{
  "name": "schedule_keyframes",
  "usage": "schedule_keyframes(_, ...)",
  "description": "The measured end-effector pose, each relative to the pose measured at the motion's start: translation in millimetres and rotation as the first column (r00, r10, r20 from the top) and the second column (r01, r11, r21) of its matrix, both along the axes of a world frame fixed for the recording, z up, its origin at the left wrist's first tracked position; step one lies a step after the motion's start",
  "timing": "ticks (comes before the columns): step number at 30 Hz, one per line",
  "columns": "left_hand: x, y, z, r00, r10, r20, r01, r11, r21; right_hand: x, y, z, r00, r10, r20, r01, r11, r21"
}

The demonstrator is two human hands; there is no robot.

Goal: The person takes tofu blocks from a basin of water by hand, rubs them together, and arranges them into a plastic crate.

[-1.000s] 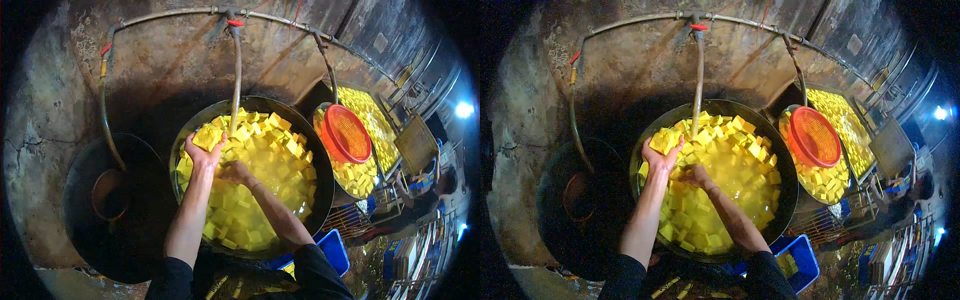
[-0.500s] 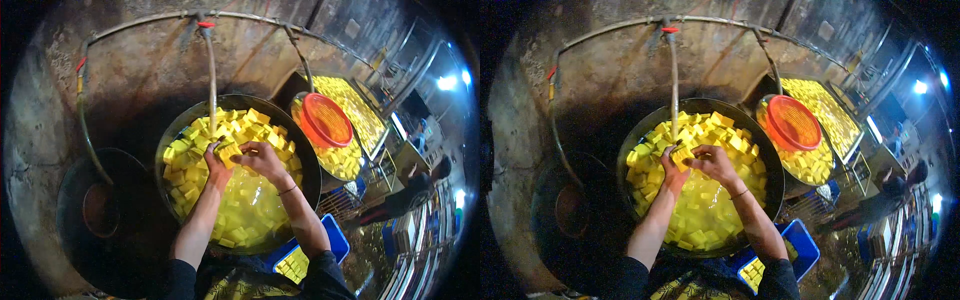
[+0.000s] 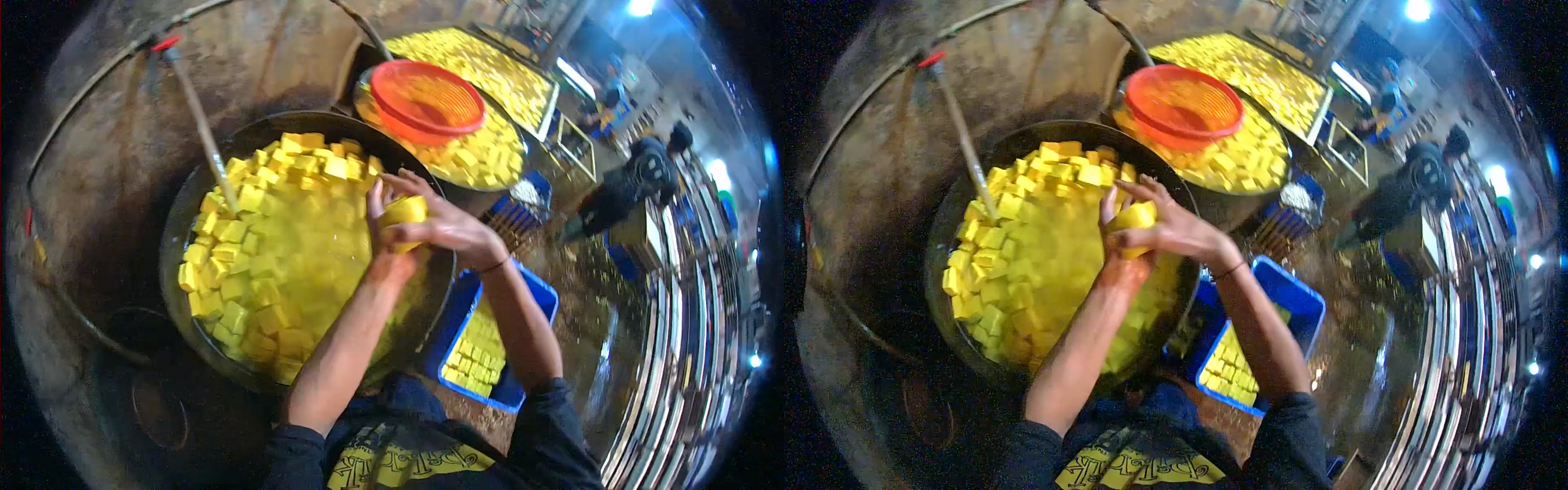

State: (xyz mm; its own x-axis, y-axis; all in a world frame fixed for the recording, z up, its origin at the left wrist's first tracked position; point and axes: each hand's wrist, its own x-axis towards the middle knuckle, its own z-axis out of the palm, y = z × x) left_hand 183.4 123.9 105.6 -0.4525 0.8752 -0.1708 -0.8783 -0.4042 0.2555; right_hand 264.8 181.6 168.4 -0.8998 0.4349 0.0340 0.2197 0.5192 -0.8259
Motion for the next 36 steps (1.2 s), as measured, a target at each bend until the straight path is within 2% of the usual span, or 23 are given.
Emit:
schedule_keyframes(1, 26, 17, 3, 0.994, 0.073, -0.083, -0.076, 0.996, -0.04, 27, 9, 4, 0.994, 0.05, -0.096, -0.073, 0.964, -0.256)
schedule_keyframes(3, 77, 22, 33, 0.967, -0.092, -0.238, 0.039, 0.974, -0.222, 94, 18, 7, 0.995, -0.036, -0.097, -0.019, 0.86, -0.51)
schedule_keyframes(5, 123, 41, 31, 0.875, -0.397, -0.276, 0.251, 0.861, -0.442, 151, 32, -19, 0.955, -0.139, -0.26, 0.024, 0.914, -0.404)
schedule_keyframes(6, 146, 50, 22, 0.791, -0.526, -0.314, 0.302, 0.781, -0.547, 178, 17, -11, 0.919, -0.299, -0.257, 0.139, 0.855, -0.5)
schedule_keyframes(8, 199, 74, -21, 0.49, -0.629, -0.604, 0.043, 0.709, -0.704, 242, 29, -86, 0.825, -0.527, -0.204, 0.238, 0.652, -0.719)
schedule_keyframes(11, 208, 94, -60, 0.53, -0.336, -0.778, 0.003, 0.919, -0.395, 301, 42, -222, 0.7, -0.71, 0.085, 0.441, 0.335, -0.832)
schedule_keyframes(13, 187, 91, -33, 0.519, -0.335, -0.786, 0.06, 0.932, -0.358, 322, 50, -316, 0.64, -0.738, 0.214, 0.398, 0.081, -0.914)
schedule_keyframes(14, 180, 92, -31, 0.494, -0.282, -0.823, 0.03, 0.951, -0.308, 322, 52, -346, 0.579, -0.757, 0.303, 0.516, 0.053, -0.855)
schedule_keyframes(15, 173, 92, -24, 0.51, -0.217, -0.832, -0.002, 0.967, -0.254, 326, 58, -399, 0.562, -0.768, 0.306, 0.679, 0.217, -0.702)
schedule_keyframes(16, 162, 93, -21, 0.437, -0.157, -0.886, -0.049, 0.979, -0.198, 333, 63, -471, 0.432, -0.787, 0.441, 0.881, 0.263, -0.393)
schedule_keyframes(17, 156, 92, -19, 0.45, -0.104, -0.887, -0.097, 0.982, -0.164, 323, 61, -491, 0.309, -0.802, 0.511, 0.947, 0.311, -0.085)
schedule_keyframes(19, 139, 89, -16, 0.38, -0.058, -0.923, -0.219, 0.964, -0.151, 293, 50, -504, 0.02, -0.816, 0.578, 0.818, 0.345, 0.46)
schedule_keyframes(20, 126, 85, -20, 0.274, -0.084, -0.958, -0.293, 0.941, -0.167, 289, 36, -531, 0.112, -0.811, 0.574, 0.786, 0.426, 0.448)
schedule_keyframes(23, 85, 66, -10, 0.224, -0.091, -0.97, -0.424, 0.887, -0.181, 282, 2, -578, -0.008, -0.782, 0.623, 0.744, 0.411, 0.526)
schedule_keyframes(25, 50, 46, -4, 0.128, -0.142, -0.982, -0.52, 0.833, -0.188, 302, 5, -599, 0.117, -0.698, 0.707, 0.723, 0.548, 0.421)
schedule_keyframes(26, 34, 33, -2, 0.064, -0.244, -0.968, -0.536, 0.809, -0.239, 323, 15, -615, 0.211, -0.564, 0.798, 0.61, 0.714, 0.344)
schedule_keyframes(27, 18, 18, 0, 0.01, -0.34, -0.941, -0.548, 0.785, -0.289, 328, 17, -613, 0.274, -0.549, 0.79, 0.626, 0.725, 0.287)
schedule_keyframes(28, 7, 4, -1, 0.035, -0.464, -0.885, -0.54, 0.736, -0.408, 328, 21, -603, 0.335, -0.531, 0.778, 0.64, 0.734, 0.225)
schedule_keyframes(29, -3, -10, -5, 0.037, -0.449, -0.893, -0.564, 0.728, -0.389, 329, 25, -597, 0.395, -0.512, 0.763, 0.65, 0.743, 0.161)
schedule_keyframes(32, -19, -43, -29, -0.421, -0.692, -0.587, -0.407, 0.722, -0.559, 315, 51, -544, 0.233, -0.487, 0.842, 0.59, 0.759, 0.276)
schedule_keyframes(33, -17, -55, -40, -0.542, -0.703, -0.46, -0.397, 0.697, -0.597, 310, 61, -518, 0.185, -0.596, 0.781, 0.604, 0.696, 0.388)
schedule_keyframes(34, -15, -66, -55, -0.542, -0.693, -0.476, -0.398, 0.711, -0.58, 301, 73, -478, 0.222, -0.737, 0.639, 0.636, 0.606, 0.478)
schedule_keyframes(36, -8, -88, -87, -0.666, -0.73, -0.153, -0.502, 0.59, -0.632, 270, 94, -376, 0.416, -0.875, 0.246, 0.749, 0.484, 0.452)
